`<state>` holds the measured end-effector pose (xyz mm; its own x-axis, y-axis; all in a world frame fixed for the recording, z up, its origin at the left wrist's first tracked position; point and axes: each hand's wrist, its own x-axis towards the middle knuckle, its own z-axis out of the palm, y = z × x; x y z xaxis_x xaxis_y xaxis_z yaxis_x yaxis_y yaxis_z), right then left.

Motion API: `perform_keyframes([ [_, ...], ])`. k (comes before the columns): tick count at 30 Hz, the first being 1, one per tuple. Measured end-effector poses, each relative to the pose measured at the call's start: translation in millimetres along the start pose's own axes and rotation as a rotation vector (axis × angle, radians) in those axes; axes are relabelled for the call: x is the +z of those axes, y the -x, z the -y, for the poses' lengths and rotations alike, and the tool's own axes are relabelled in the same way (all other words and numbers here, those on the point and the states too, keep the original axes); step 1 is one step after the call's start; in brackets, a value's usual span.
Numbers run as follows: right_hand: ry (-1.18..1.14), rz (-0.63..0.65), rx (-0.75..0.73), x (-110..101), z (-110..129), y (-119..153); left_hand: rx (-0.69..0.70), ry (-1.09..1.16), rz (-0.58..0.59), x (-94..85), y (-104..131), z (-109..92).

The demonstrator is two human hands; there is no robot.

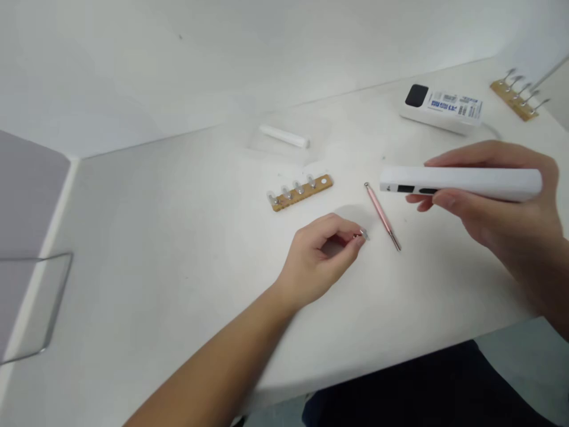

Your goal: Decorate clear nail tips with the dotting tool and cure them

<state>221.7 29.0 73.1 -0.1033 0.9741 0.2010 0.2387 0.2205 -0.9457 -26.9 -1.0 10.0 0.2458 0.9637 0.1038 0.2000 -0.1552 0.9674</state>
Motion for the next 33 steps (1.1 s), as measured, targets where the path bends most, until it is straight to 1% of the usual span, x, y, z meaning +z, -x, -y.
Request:
perform_keyframes([
  [2, -0.066, -0.034, 0.042, 2.4, -4.7, -4.3, 0.007, 0.000, -0.001, 0.2, 0.1, 0.7],
  [5, -0.228, -0.054, 0.128, 5.0, -12.5, -10.2, 0.013, -0.001, -0.007, 0.7, 0.6, 2.1],
  [8, -0.300, -0.040, 0.146, 3.7, -19.9, -15.7, 0.005, 0.002, -0.004, 1.0, 0.9, 2.5],
  [10, -0.247, -0.047, 0.135, 1.0, -23.1, -18.3, 0.003, 0.007, -0.001, 1.1, 0.8, 1.9],
  [14, 0.074, -0.058, 0.166, -4.4, -25.0, -20.9, 0.016, 0.006, -0.005, 1.5, 0.8, 1.2],
  [16, 0.169, -0.039, 0.211, -5.6, -26.1, -22.3, 0.020, 0.002, -0.009, 1.6, 0.8, 1.6],
  [21, 0.029, -0.050, 0.272, -6.2, -32.8, -29.8, 0.033, -0.015, -0.004, 1.3, 0.4, 2.0],
  [23, 0.106, -0.048, 0.302, -6.9, -33.6, -32.8, 0.035, -0.021, -0.002, 1.1, 0.2, 2.0],
  [25, 0.246, -0.052, 0.342, -8.0, -32.7, -34.8, 0.031, -0.028, -0.001, 0.9, 0.2, 2.1],
  [28, 0.392, -0.094, 0.366, -9.8, -32.1, -37.1, 0.027, -0.036, 0.005, 0.7, 0.2, 1.6],
  [31, 0.416, -0.114, 0.369, -11.4, -36.8, -40.5, 0.022, -0.034, 0.012, 0.8, 0.3, 0.5],
  [33, 0.444, -0.118, 0.341, -12.5, -43.1, -43.4, 0.020, -0.029, 0.010, 1.0, 0.5, 0.2],
])
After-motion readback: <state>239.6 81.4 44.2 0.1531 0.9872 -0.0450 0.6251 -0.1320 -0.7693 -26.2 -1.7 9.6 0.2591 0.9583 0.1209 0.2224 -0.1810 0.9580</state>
